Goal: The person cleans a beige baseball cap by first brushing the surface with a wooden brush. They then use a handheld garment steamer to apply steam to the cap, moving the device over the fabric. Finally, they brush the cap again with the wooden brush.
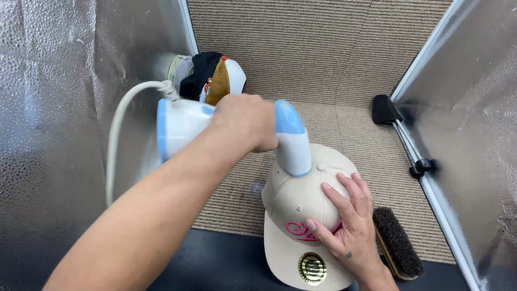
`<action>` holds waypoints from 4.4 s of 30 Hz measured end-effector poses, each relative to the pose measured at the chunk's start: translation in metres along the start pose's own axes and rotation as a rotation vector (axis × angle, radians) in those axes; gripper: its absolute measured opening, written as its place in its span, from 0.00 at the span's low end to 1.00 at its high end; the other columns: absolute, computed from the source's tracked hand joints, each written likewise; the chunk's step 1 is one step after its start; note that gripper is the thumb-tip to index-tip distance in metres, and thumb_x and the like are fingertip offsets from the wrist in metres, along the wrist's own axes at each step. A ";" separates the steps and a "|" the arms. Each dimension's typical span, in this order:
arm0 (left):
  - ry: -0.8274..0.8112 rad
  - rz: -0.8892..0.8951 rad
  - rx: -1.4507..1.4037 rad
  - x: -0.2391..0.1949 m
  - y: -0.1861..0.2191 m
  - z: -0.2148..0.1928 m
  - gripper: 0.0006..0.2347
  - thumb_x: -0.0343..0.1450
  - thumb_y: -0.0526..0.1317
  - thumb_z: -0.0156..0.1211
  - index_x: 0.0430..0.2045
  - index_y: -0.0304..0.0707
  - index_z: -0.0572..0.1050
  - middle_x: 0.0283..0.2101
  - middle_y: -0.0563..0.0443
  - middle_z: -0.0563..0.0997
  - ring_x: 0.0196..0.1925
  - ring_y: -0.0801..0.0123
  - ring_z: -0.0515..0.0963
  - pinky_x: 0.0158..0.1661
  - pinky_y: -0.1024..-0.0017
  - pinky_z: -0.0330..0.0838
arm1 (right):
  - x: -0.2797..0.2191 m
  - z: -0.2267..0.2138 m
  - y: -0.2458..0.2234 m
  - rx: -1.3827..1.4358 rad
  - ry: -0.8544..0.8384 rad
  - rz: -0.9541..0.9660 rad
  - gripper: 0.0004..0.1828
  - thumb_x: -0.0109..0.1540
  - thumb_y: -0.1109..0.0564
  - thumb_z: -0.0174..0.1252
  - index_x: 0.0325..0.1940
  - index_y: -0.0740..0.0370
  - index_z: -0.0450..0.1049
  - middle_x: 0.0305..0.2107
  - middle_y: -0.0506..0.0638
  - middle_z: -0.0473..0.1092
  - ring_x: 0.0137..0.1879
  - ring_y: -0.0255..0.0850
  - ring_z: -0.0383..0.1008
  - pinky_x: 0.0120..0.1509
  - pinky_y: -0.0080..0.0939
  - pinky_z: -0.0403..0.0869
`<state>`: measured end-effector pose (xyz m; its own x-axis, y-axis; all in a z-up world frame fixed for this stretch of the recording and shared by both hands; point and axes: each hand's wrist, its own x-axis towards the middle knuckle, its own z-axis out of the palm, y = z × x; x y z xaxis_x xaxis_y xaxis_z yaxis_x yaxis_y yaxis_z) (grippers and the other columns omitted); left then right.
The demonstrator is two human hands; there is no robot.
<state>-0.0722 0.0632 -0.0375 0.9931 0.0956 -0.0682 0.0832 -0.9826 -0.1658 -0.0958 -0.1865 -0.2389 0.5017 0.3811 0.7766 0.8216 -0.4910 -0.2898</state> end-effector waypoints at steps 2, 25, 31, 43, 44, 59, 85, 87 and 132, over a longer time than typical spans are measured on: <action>-0.003 0.003 -0.017 0.003 0.001 0.000 0.15 0.67 0.46 0.54 0.44 0.47 0.80 0.47 0.52 0.83 0.48 0.54 0.83 0.42 0.56 0.79 | 0.000 -0.002 -0.002 0.002 -0.013 0.004 0.39 0.55 0.39 0.68 0.68 0.50 0.68 0.69 0.57 0.59 0.80 0.67 0.52 0.83 0.70 0.55; -0.079 0.016 -0.030 -0.045 -0.024 0.017 0.17 0.65 0.43 0.55 0.49 0.45 0.73 0.49 0.50 0.82 0.49 0.50 0.83 0.44 0.50 0.78 | 0.054 -0.011 0.019 0.109 -0.207 0.234 0.25 0.60 0.40 0.57 0.55 0.56 0.78 0.56 0.55 0.62 0.72 0.54 0.56 0.77 0.58 0.54; -0.105 -0.043 -0.088 -0.025 -0.010 0.008 0.17 0.67 0.42 0.55 0.51 0.42 0.72 0.50 0.47 0.81 0.51 0.50 0.82 0.46 0.52 0.78 | 0.059 -0.012 0.016 0.127 -0.252 0.292 0.26 0.59 0.41 0.57 0.55 0.58 0.78 0.61 0.52 0.70 0.73 0.51 0.61 0.76 0.55 0.57; -0.190 -0.098 -0.074 0.003 0.008 -0.020 0.16 0.68 0.41 0.53 0.51 0.45 0.76 0.53 0.52 0.81 0.53 0.55 0.81 0.48 0.51 0.78 | 0.048 -0.010 0.015 0.217 -0.240 0.397 0.32 0.58 0.41 0.61 0.64 0.56 0.75 0.60 0.58 0.56 0.73 0.46 0.56 0.79 0.50 0.53; -0.213 -0.065 -0.043 0.012 0.015 -0.026 0.19 0.68 0.41 0.53 0.54 0.46 0.75 0.57 0.53 0.78 0.57 0.55 0.80 0.50 0.54 0.77 | 0.047 -0.010 0.013 0.196 -0.213 0.398 0.32 0.57 0.41 0.62 0.61 0.57 0.72 0.58 0.59 0.60 0.76 0.52 0.56 0.78 0.53 0.55; -0.308 -0.020 -0.002 0.022 0.013 -0.024 0.20 0.65 0.40 0.57 0.52 0.46 0.78 0.54 0.52 0.81 0.54 0.58 0.82 0.49 0.57 0.77 | 0.045 -0.011 0.014 0.185 -0.163 0.490 0.27 0.54 0.40 0.66 0.51 0.56 0.73 0.58 0.55 0.63 0.75 0.50 0.60 0.76 0.53 0.59; -0.343 -0.367 -1.551 -0.104 -0.023 0.168 0.27 0.70 0.56 0.64 0.45 0.23 0.75 0.20 0.37 0.79 0.19 0.54 0.85 0.22 0.64 0.82 | 0.131 -0.027 0.004 0.137 -0.604 0.640 0.40 0.50 0.40 0.70 0.67 0.47 0.73 0.63 0.56 0.68 0.72 0.56 0.65 0.73 0.58 0.64; -0.456 -0.585 -1.751 -0.120 -0.015 0.158 0.22 0.66 0.50 0.65 0.49 0.37 0.73 0.27 0.39 0.73 0.25 0.58 0.76 0.25 0.60 0.76 | 0.146 -0.028 -0.005 0.232 -0.699 0.804 0.42 0.47 0.44 0.66 0.67 0.47 0.74 0.63 0.39 0.68 0.70 0.34 0.66 0.71 0.38 0.65; -0.169 -0.661 -2.045 -0.164 0.057 0.192 0.17 0.68 0.43 0.65 0.45 0.34 0.70 0.18 0.32 0.76 0.15 0.53 0.76 0.18 0.60 0.72 | 0.179 -0.012 -0.025 0.047 -0.912 0.803 0.37 0.52 0.36 0.53 0.67 0.37 0.74 0.67 0.38 0.69 0.70 0.36 0.68 0.72 0.38 0.63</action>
<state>-0.2467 0.0219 -0.2249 0.7844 0.3002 -0.5428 0.3857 0.4493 0.8058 -0.0299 -0.1155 -0.0864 0.8630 0.4020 -0.3059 0.1892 -0.8187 -0.5422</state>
